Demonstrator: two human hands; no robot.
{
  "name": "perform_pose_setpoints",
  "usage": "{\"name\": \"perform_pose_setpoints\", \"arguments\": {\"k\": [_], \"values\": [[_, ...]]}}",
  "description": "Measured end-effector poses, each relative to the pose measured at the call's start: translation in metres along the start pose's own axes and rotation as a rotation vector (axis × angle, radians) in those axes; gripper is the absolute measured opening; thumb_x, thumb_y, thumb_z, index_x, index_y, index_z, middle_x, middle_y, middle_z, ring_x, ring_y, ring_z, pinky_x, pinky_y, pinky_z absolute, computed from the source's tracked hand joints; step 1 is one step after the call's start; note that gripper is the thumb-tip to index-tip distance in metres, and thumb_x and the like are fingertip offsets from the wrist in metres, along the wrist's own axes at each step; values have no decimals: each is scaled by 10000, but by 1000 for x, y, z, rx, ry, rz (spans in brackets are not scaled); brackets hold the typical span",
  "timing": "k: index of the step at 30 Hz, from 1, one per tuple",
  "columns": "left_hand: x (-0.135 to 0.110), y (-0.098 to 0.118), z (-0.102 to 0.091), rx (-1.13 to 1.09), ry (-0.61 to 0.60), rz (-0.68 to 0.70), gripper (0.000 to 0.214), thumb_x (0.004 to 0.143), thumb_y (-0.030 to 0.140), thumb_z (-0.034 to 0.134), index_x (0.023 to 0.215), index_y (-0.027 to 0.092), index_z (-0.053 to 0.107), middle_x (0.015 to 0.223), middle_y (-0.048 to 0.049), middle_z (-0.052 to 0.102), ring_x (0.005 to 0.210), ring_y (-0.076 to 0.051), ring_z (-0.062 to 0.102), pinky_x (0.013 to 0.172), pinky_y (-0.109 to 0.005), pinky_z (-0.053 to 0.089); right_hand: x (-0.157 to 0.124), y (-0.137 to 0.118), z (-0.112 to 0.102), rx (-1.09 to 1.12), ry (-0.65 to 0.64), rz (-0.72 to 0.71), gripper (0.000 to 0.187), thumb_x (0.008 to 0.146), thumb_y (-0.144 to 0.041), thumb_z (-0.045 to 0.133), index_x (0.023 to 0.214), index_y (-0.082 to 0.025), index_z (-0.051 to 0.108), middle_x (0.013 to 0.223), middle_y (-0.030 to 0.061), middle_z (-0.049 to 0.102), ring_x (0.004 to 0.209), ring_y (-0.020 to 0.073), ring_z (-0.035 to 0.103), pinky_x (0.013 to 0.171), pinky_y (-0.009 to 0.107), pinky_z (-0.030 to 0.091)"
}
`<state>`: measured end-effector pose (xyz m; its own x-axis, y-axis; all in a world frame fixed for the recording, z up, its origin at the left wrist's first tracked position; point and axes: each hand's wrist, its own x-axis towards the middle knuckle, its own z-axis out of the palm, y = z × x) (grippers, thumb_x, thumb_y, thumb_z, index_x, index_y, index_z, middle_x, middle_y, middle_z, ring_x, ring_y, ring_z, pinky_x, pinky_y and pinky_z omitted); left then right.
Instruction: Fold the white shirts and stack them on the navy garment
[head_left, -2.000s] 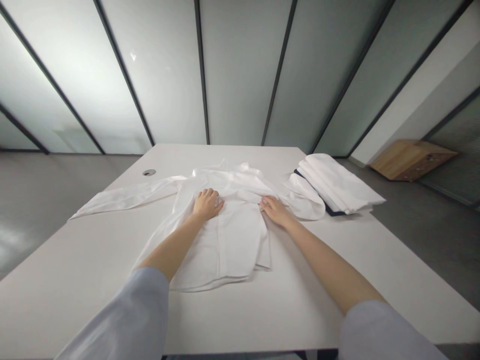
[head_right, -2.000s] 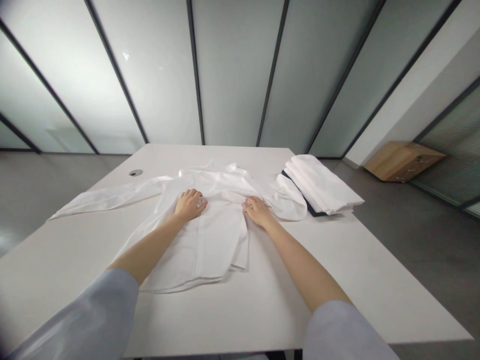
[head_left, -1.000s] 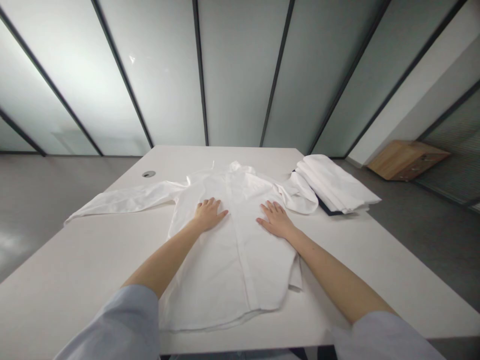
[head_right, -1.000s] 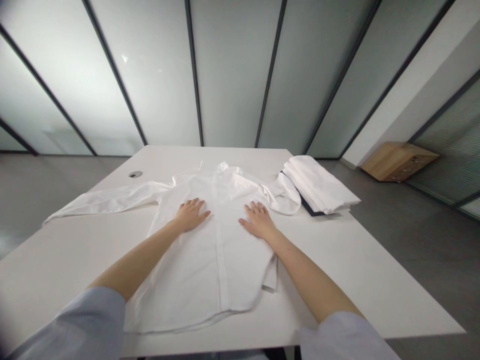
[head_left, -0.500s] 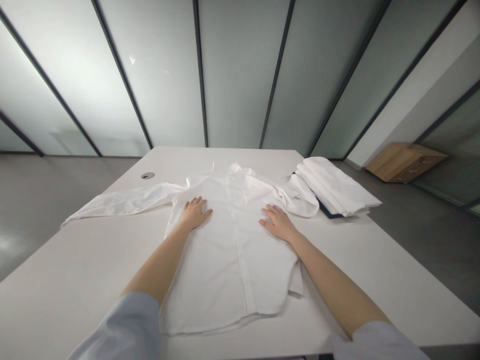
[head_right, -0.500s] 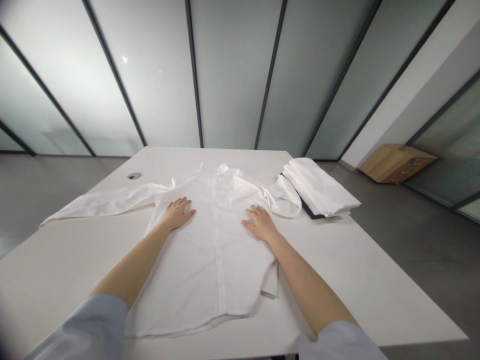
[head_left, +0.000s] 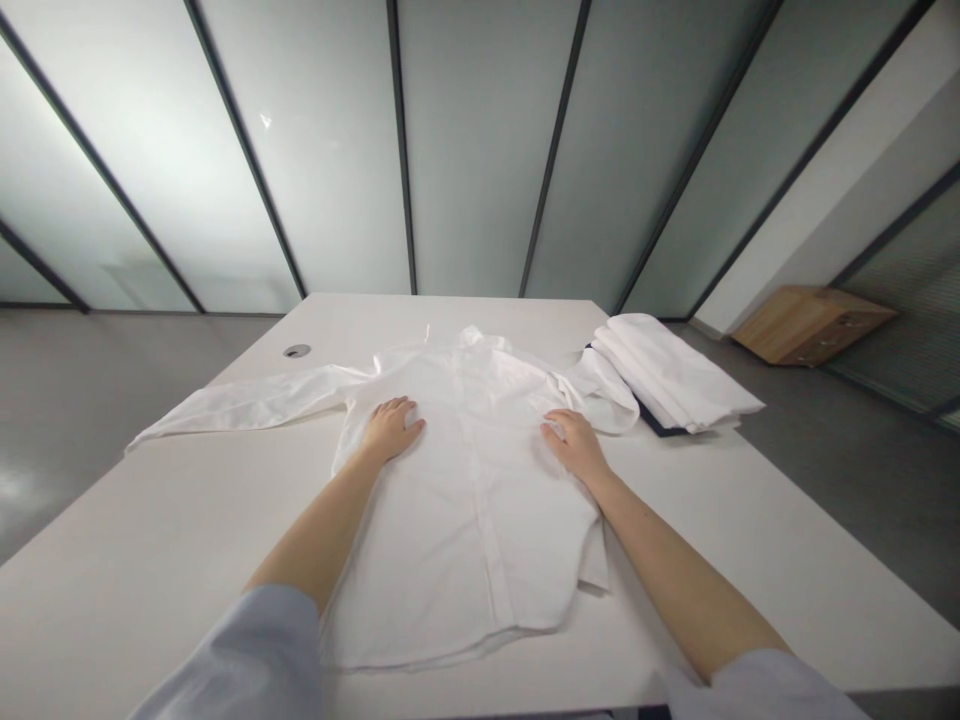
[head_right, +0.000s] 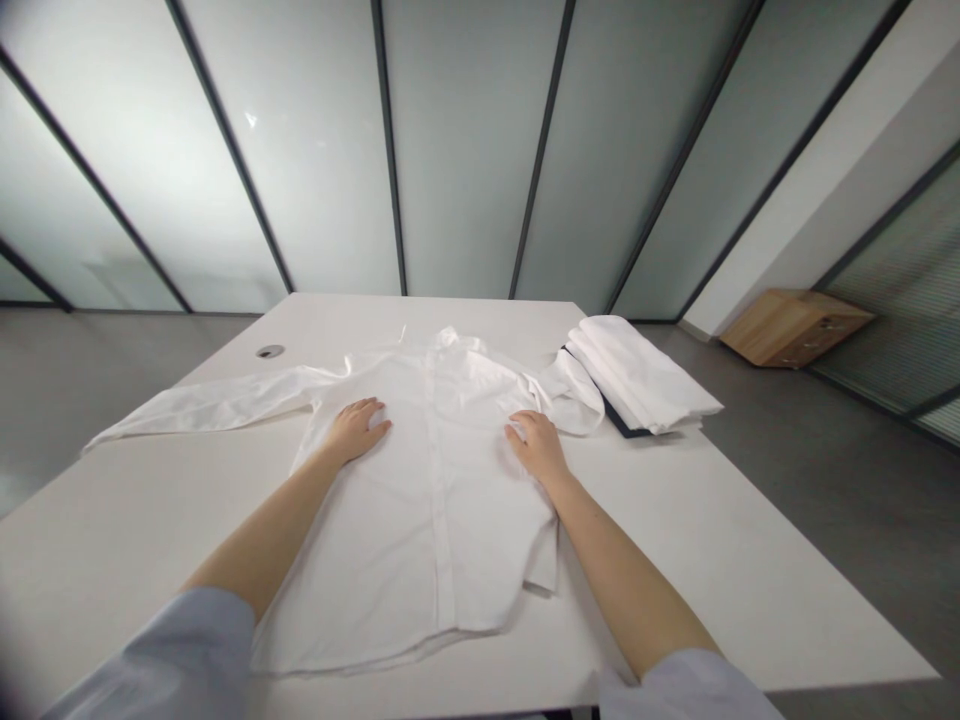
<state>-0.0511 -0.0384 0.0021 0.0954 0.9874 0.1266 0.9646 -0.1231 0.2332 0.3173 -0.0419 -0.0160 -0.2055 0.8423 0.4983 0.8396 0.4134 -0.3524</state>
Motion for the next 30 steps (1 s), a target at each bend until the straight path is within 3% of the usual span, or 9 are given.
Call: {"name": "perform_pose_setpoints", "arguments": {"k": [5,19,25,30], "values": [[-5,-1,2,-41,28,13,448,867,392,499,1263,197,578,1368,-86,550,1253,-258,505,1072,-372,367,0,-1,-12,105,157,57,275,859,-359,441,799,-204,660,829,90,702,816,239,631,789,370,480],[-1,-3,-4,-26,31,40,400,858,371,497,1199,199,613,1299,-92,587,1203,-281,521,1013,-418,405,9,-17,-3,201,153,102,269,830,-386,447,754,-220,644,798,75,703,801,235,634,761,353,482],[3,-2,-4,-20,29,24,390,855,385,495,1175,206,627,1263,-90,591,1183,-291,514,983,-426,415,20,13,-3,136,258,200,281,819,-283,412,884,-192,670,921,104,707,893,246,627,834,382,485],[3,-1,-4,-23,19,21,390,854,379,491,1179,208,622,1258,-91,588,1177,-292,513,981,-427,414,39,52,-8,-65,163,242,420,760,-135,393,1084,-123,660,1134,159,661,1068,260,590,972,397,428]]}}
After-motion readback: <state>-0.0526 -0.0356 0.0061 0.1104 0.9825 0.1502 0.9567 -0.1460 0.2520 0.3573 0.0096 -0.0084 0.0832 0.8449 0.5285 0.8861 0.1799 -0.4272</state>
